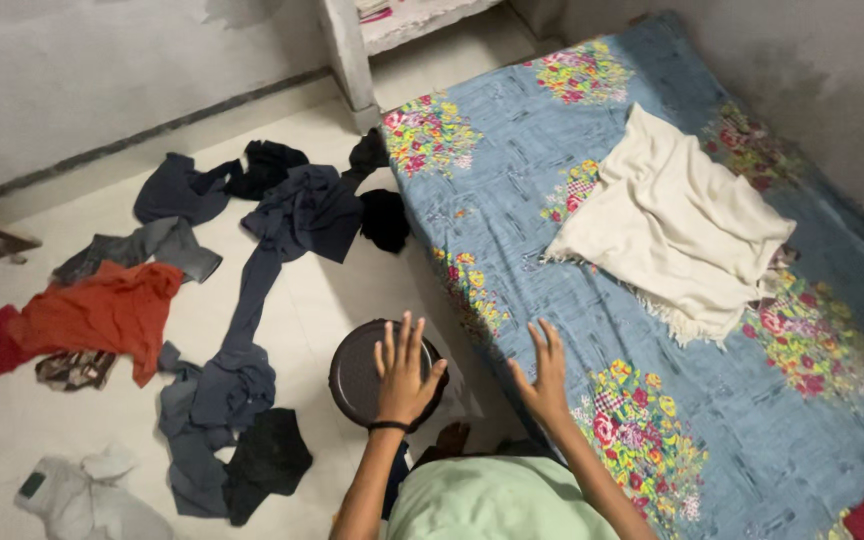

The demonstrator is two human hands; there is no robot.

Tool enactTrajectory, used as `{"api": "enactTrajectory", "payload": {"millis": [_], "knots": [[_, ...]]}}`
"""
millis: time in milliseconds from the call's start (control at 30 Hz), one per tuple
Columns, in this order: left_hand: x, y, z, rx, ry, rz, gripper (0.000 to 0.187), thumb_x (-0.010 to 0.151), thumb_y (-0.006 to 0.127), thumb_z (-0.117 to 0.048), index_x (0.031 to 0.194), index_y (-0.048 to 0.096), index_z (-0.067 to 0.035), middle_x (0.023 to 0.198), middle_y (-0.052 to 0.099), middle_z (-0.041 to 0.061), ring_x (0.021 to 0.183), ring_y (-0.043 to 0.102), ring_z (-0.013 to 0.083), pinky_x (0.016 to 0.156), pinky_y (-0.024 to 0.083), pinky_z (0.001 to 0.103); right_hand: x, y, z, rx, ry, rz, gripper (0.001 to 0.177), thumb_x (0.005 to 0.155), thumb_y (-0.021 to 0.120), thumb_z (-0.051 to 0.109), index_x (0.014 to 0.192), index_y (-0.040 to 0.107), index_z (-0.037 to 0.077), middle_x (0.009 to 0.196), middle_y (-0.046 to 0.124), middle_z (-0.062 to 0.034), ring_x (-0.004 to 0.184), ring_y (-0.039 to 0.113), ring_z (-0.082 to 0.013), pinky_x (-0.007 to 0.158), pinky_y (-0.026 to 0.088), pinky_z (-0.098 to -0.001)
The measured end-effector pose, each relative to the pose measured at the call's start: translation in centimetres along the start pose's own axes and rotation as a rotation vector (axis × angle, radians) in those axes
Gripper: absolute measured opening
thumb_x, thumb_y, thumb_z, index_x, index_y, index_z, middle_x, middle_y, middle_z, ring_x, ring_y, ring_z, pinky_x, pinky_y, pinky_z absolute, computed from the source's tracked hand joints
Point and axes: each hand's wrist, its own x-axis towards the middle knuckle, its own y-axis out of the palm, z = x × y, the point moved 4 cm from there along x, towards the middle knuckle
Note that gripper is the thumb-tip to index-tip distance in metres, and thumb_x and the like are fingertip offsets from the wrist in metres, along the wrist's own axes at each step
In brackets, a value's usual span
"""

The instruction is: The person picks up articles of clothing from the floor by hand and places or folds them onto a bed.

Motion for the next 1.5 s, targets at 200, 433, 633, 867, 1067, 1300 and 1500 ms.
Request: {"api": "enactTrajectory", "payload": {"millis": [200, 433, 633, 867, 1067, 1300, 1500], "knots": [[-3.2, -5.0, 6.3, 0.164, -0.273, -0.219, 0.079, 0.1, 0.042, -0.065, 0.163, 0.029, -0.019, 0.171, 0.021, 0.009, 0.157, 0.015, 0.042, 0.121, 0.012, 0.064, 4.4, 1.6, 2.2, -0.036, -0.173, 0.158, 0.074, 0.09, 0.073, 0.03, 0.154, 0.041, 0.012, 0.165, 0.028, -0.0201, 0.152, 0.025, -0.0469, 0.121, 0.024, -0.058], [-8.5, -9.6, 4.7, 0.265, -0.431, -0.364, 0.077, 0.101, 0.047, -0.062, 0.163, 0.03, -0.019, 0.172, 0.022, 0.01, 0.156, 0.017, 0.0454, 0.122, 0.015, 0.066, 9.2, 1.3, 4.6, -0.007, -0.393, 0.265, 0.075, 0.094, 0.072, 0.032, 0.158, 0.039, 0.012, 0.167, 0.026, -0.0209, 0.155, 0.021, -0.047, 0.124, 0.021, -0.0586], [-11.2, -7.8, -1.1, 0.238, -0.597, -0.379, 0.078, 0.102, 0.047, -0.062, 0.165, 0.027, -0.021, 0.174, 0.018, 0.008, 0.158, 0.013, 0.0436, 0.123, 0.013, 0.066, 7.1, 0.5, 6.3, 0.131, -0.477, 0.418, 0.076, 0.094, 0.075, 0.027, 0.16, 0.038, 0.013, 0.17, 0.026, -0.02, 0.158, 0.019, -0.0456, 0.128, 0.019, -0.0572], [-17.7, -5.7, -5.5, 0.222, -0.749, -0.355, 0.079, 0.102, 0.042, -0.066, 0.165, 0.026, -0.021, 0.173, 0.016, 0.008, 0.158, 0.007, 0.0418, 0.124, 0.007, 0.066, 3.5, 1.8, 6.7, 0.24, -0.635, 0.622, 0.078, 0.093, 0.078, 0.023, 0.159, 0.039, 0.01, 0.17, 0.025, -0.0206, 0.159, 0.02, -0.0447, 0.129, 0.018, -0.0575], [-23.3, -7.3, -5.8, 0.295, -0.859, -0.465, 0.076, 0.105, 0.045, -0.062, 0.166, 0.028, -0.019, 0.175, 0.017, 0.007, 0.16, 0.009, 0.0409, 0.125, 0.01, 0.066, 1.1, 2.6, 10.3, 0.288, -0.72, 0.682, 0.079, 0.092, 0.078, 0.025, 0.159, 0.039, 0.011, 0.169, 0.025, -0.02, 0.159, 0.019, -0.0438, 0.129, 0.019, -0.0564], [-27.0, -8.6, -4.5, 0.31, -0.968, -0.564, 0.073, 0.106, 0.049, -0.056, 0.165, 0.031, -0.018, 0.174, 0.016, 0.007, 0.16, 0.009, 0.041, 0.124, 0.01, 0.067, -2.7, 2.1, 12.1, 0.216, -0.797, 0.76, 0.076, 0.093, 0.077, 0.027, 0.159, 0.04, 0.012, 0.169, 0.025, -0.0197, 0.16, 0.018, -0.0431, 0.128, 0.02, -0.056], [-33.6, -11.7, -3.7, 0.278, -1.009, -0.678, 0.073, 0.106, 0.051, -0.055, 0.165, 0.03, -0.018, 0.175, 0.015, 0.01, 0.16, 0.009, 0.0439, 0.124, 0.011, 0.067, -5.6, 2.7, 12.4, 0.142, -0.771, 0.8, 0.079, 0.092, 0.076, 0.03, 0.159, 0.039, 0.011, 0.168, 0.025, -0.0211, 0.157, 0.019, -0.0445, 0.126, 0.02, -0.0568]]}}
